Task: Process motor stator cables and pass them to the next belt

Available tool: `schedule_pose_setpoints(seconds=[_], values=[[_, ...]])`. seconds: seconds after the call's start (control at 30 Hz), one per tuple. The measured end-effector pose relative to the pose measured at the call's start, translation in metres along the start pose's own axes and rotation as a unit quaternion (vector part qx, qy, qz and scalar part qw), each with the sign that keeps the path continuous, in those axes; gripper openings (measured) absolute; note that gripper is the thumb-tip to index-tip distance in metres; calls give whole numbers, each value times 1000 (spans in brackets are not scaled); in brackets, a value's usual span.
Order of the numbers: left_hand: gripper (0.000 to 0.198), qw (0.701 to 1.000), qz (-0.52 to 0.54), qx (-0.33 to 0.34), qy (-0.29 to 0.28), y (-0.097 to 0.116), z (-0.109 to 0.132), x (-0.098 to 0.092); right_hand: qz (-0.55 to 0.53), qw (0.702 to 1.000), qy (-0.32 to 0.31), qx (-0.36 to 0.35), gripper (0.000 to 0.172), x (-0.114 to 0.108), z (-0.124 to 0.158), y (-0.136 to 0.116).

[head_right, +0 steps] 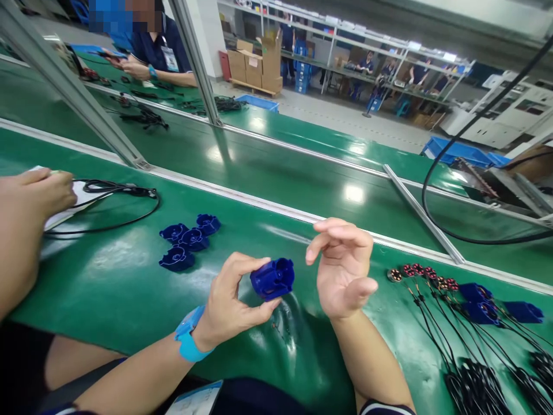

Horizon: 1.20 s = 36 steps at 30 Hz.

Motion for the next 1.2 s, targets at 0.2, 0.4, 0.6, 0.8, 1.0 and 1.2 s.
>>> schedule_pose_setpoints(seconds=[0.2,0.4,0.6,0.8,1.0,1.2], values=[[36,979,-111,160,57,-3,1,-1,44,997,47,-32,42,-11,-9,-11],[41,971,-94,215,52,-5,5,-6,212,970,79,-87,35,-63,-7,-19],[43,987,-55,14,-152,-24,5,17,570,766,296,-33,31,-199,10,-20],[34,925,-154,4,-346,-65,14,40,718,666,54,193,24,-254,44,-6],[38,898,-195,1,-395,-76,23,37,719,619,-64,310,13,-245,51,2],[43,915,-150,-15,-373,-80,18,39,614,688,-151,355,7,-211,52,23]])
Point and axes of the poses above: each hand's wrist, its own z-axis away from the middle knuckle, its own x-axis out of the palm, y = z × x, the point moved 1 cm from there along -z, towards the middle knuckle, and after that the axes turned 1 degree about -x, right-handed, at the moved point
